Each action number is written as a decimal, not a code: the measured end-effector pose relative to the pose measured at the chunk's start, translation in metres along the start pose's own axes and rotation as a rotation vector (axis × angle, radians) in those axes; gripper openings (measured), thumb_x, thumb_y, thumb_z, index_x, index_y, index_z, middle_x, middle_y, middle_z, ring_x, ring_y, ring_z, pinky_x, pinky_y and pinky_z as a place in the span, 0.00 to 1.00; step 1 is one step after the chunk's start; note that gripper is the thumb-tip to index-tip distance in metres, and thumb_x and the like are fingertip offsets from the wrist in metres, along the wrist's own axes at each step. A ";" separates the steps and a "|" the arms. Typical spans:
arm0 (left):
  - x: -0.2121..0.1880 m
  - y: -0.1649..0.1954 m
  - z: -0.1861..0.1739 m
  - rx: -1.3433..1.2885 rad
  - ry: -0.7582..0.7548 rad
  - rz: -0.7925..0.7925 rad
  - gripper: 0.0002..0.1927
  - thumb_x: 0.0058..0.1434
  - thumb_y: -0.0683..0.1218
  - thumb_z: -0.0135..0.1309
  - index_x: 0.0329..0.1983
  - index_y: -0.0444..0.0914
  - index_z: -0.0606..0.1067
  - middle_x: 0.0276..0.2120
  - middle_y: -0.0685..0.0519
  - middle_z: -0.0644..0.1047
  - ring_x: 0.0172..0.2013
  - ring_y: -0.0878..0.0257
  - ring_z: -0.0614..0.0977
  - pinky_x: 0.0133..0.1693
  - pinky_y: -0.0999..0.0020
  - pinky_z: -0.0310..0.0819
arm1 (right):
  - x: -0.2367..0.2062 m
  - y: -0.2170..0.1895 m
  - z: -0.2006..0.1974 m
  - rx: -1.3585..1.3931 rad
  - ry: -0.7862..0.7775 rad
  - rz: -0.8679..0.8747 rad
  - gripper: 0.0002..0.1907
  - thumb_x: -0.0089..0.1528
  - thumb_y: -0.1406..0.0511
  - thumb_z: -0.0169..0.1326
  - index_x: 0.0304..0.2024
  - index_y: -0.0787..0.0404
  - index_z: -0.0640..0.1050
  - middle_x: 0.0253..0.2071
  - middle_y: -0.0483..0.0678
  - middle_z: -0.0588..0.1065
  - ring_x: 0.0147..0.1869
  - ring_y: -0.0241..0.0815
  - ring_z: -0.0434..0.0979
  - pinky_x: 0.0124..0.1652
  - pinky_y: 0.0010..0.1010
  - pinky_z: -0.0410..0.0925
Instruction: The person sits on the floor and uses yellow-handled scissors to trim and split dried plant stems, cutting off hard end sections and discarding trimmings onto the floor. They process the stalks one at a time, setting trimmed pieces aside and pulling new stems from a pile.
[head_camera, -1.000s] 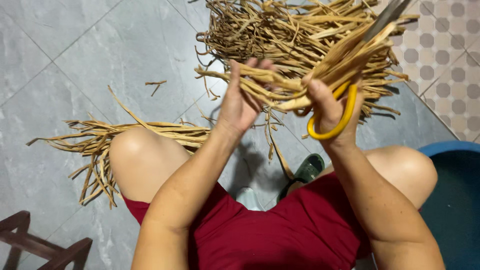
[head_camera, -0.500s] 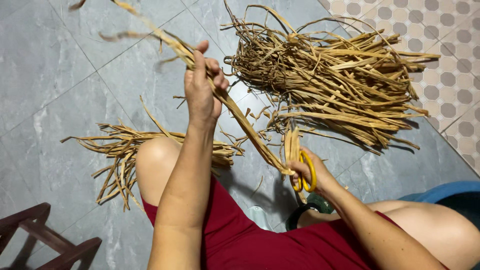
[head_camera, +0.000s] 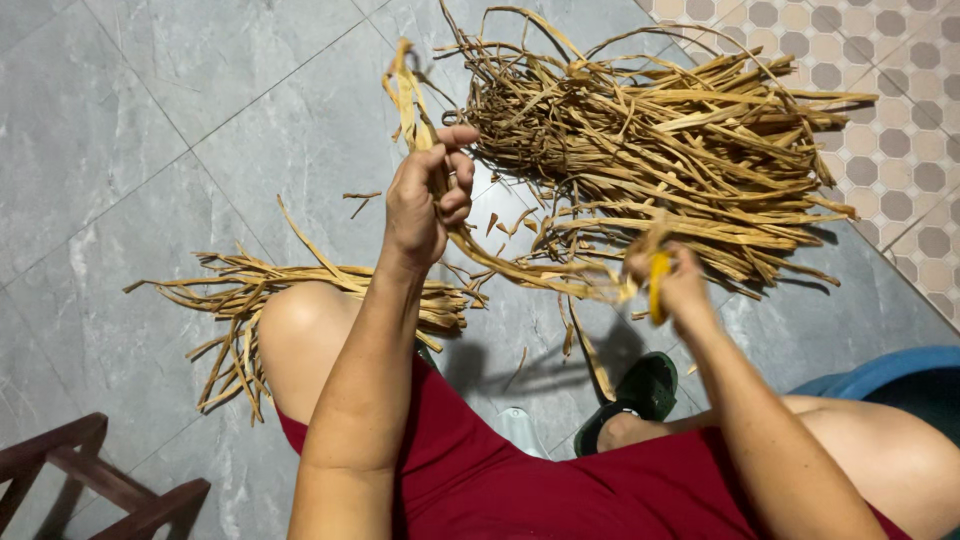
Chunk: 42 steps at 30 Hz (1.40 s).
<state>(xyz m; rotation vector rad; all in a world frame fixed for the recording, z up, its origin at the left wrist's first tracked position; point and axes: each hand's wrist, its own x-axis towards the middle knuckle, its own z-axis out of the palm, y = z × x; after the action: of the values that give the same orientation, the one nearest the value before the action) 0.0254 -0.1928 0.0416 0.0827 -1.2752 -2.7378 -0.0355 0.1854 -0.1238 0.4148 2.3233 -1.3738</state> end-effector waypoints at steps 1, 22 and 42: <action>-0.001 0.003 0.001 0.015 -0.030 -0.013 0.20 0.74 0.48 0.38 0.59 0.30 0.70 0.31 0.53 0.73 0.22 0.73 0.64 0.22 0.77 0.57 | 0.008 -0.007 -0.014 0.103 0.073 -0.055 0.33 0.55 0.57 0.68 0.59 0.58 0.72 0.43 0.47 0.78 0.38 0.40 0.74 0.35 0.30 0.70; -0.017 -0.010 0.040 0.398 -0.133 -0.160 0.33 0.68 0.40 0.57 0.75 0.39 0.63 0.36 0.55 0.82 0.30 0.75 0.77 0.31 0.83 0.66 | -0.145 -0.143 0.008 -0.157 -0.299 -0.654 0.38 0.53 0.58 0.70 0.64 0.55 0.71 0.41 0.43 0.79 0.38 0.34 0.76 0.40 0.27 0.72; -0.015 -0.004 0.023 0.400 -0.157 -0.219 0.21 0.74 0.48 0.49 0.67 0.36 0.72 0.30 0.59 0.77 0.29 0.75 0.75 0.27 0.81 0.62 | -0.126 -0.135 0.007 0.132 -0.304 -0.359 0.21 0.57 0.62 0.65 0.52 0.57 0.79 0.24 0.37 0.69 0.23 0.28 0.63 0.23 0.22 0.57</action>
<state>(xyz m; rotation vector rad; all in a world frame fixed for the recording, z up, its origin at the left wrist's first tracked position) 0.0375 -0.1704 0.0531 0.0455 -1.9513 -2.6578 0.0155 0.1098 0.0371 -0.1778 2.1277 -1.6298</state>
